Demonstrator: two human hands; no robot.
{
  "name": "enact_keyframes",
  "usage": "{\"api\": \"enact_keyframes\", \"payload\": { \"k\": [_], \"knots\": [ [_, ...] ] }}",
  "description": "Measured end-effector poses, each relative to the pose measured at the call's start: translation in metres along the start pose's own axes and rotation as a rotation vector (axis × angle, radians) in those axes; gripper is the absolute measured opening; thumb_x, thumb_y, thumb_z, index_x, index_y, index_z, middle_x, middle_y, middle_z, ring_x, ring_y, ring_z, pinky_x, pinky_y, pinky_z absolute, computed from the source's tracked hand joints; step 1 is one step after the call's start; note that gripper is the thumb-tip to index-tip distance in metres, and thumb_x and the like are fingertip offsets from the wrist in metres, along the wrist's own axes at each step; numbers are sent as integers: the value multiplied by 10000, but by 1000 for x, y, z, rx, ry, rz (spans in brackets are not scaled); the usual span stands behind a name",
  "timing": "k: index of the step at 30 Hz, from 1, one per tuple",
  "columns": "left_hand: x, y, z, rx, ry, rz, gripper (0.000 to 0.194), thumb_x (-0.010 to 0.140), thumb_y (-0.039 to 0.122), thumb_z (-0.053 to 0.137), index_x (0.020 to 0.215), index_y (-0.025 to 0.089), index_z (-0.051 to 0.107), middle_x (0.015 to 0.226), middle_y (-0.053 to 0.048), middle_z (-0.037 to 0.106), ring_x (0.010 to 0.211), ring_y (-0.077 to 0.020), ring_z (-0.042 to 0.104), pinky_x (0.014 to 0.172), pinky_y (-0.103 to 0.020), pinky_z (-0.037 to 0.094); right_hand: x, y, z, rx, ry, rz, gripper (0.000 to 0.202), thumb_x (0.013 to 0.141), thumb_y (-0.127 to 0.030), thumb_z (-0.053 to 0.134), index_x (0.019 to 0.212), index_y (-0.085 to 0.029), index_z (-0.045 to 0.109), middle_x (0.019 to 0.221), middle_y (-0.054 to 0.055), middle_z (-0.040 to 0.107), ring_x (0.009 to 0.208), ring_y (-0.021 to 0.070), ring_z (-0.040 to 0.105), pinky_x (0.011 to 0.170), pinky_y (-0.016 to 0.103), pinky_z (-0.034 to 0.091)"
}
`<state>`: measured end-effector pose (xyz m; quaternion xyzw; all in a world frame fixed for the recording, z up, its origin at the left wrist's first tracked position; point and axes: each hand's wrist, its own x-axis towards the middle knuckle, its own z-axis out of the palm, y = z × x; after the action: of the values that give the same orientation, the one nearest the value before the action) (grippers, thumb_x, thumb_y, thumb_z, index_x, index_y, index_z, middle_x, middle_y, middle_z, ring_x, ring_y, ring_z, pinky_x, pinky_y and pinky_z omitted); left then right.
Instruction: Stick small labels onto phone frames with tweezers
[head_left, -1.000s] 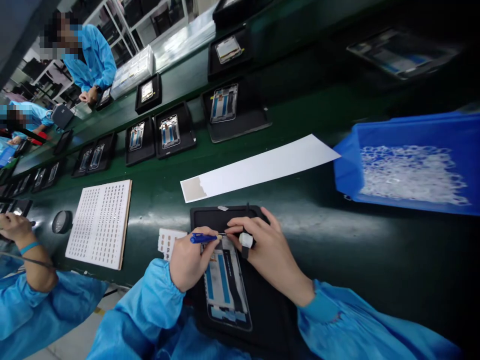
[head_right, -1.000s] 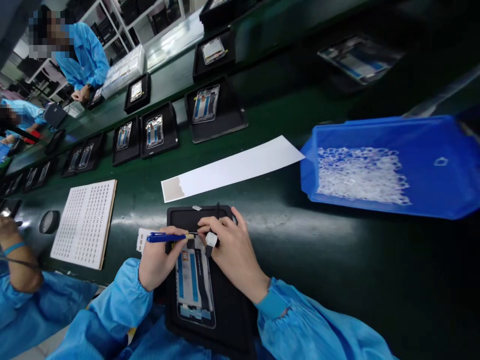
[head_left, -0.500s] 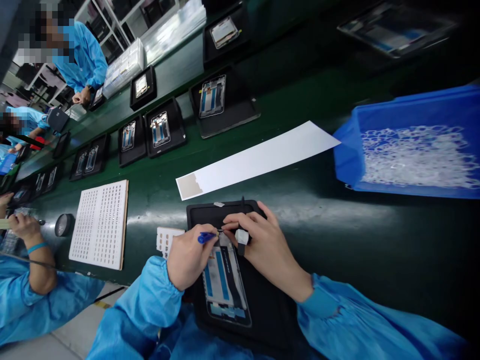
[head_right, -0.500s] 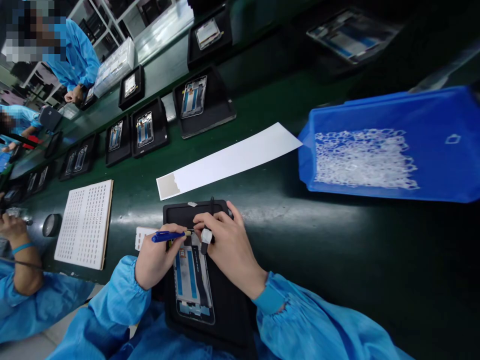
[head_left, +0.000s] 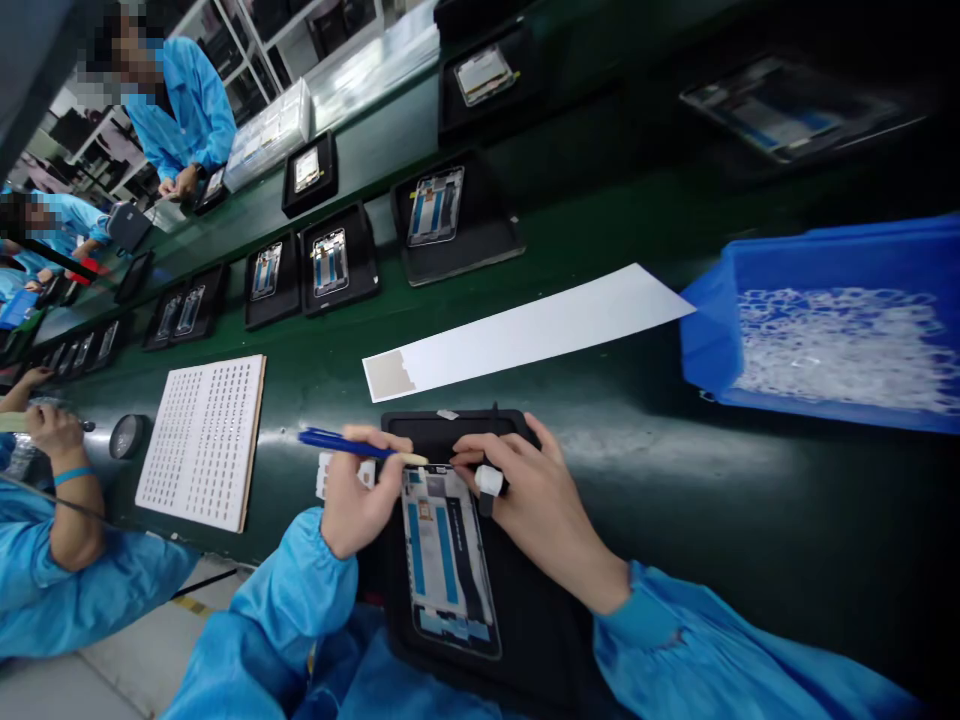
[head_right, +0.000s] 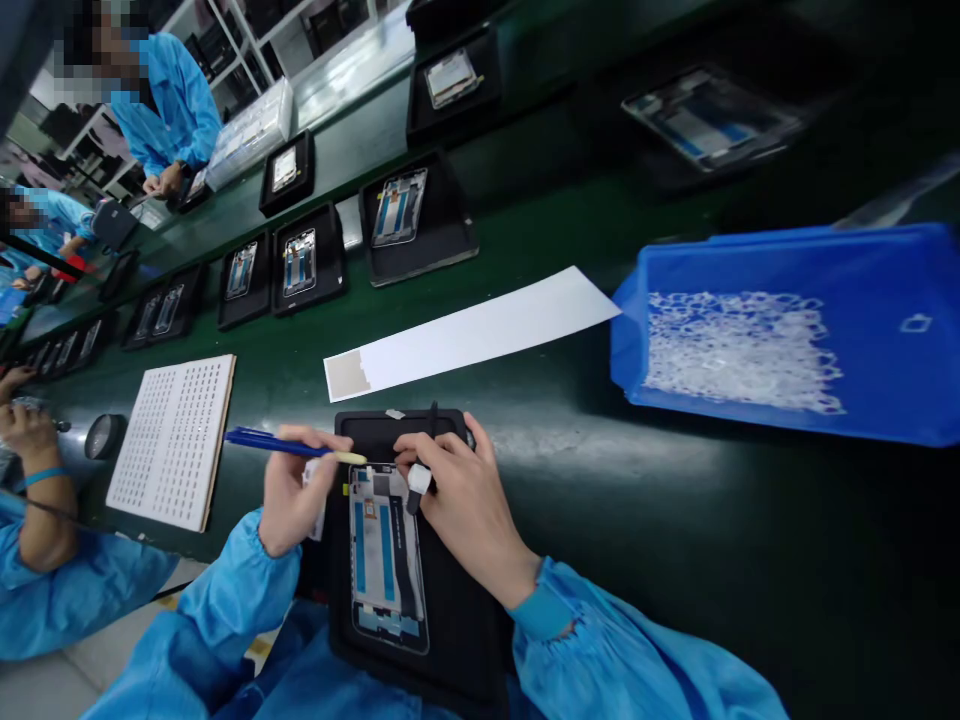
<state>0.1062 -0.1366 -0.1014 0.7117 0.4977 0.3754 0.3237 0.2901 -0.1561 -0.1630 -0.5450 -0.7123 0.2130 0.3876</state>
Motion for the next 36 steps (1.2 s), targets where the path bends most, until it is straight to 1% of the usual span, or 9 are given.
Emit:
{"api": "enact_keyframes", "payload": {
  "k": [2,4,9,14,18,21,25,31,36],
  "knots": [
    [-1,2,-6,26,-13,92,116,914,134,414,855,206,483,820,-25,609,852,-173,648,810,-331,518,0,0,-1,-5,-1,-11,215,854,-119,417,968,-260,533,813,-27,696,768,201,640,1109,580,214],
    [-5,0,-9,261,-176,222,140,883,135,434,840,199,551,783,-28,566,760,-172,593,707,-308,488,1,0,-1,-15,-2,-22,211,856,-121,418,967,-260,532,844,-23,703,767,202,643,1103,582,222],
    [-13,-14,2,889,-492,320,349,903,144,481,1211,268,589,780,-22,530,686,-176,531,608,-297,408,0,4,0,-10,-2,-34,154,886,-170,428,952,-264,530,872,-11,704,786,208,655,1093,582,238],
    [-9,-15,8,966,-617,329,303,974,236,452,1259,273,548,841,-24,563,763,-173,583,662,-306,434,-2,10,5,-5,6,-46,117,912,-266,462,972,-268,562,868,-6,714,780,222,672,1097,603,227],
    [-6,-8,2,935,-689,267,338,956,261,495,1291,290,528,902,-15,583,747,-158,615,659,-295,483,-1,10,-11,86,-31,-2,198,943,-330,444,1065,-274,590,917,9,727,866,232,684,1089,579,293],
    [5,-4,-12,870,-657,197,412,922,242,537,1327,306,504,966,-1,599,712,-131,628,588,-251,502,10,9,-38,165,48,180,350,957,-445,403,1193,-267,590,814,29,704,751,220,681,889,457,512],
    [41,-9,-32,856,-476,138,359,942,205,482,1287,276,548,1071,-15,615,847,-134,664,617,-218,528,48,11,-60,304,119,406,499,885,-621,447,1143,-242,644,773,49,661,664,219,672,687,385,580],
    [81,-32,-28,967,-549,151,338,925,181,499,1243,261,580,1236,-36,592,874,-173,693,645,-268,563,100,15,-30,621,132,507,574,641,-732,673,829,-195,602,714,27,618,655,190,646,574,343,607],
    [79,-42,-21,1010,-585,156,366,920,156,496,1265,260,556,1283,-62,568,805,-175,705,639,-295,575,114,24,-11,561,86,540,506,668,-671,677,792,-187,599,672,40,637,609,193,648,526,324,586]
  ]
}}
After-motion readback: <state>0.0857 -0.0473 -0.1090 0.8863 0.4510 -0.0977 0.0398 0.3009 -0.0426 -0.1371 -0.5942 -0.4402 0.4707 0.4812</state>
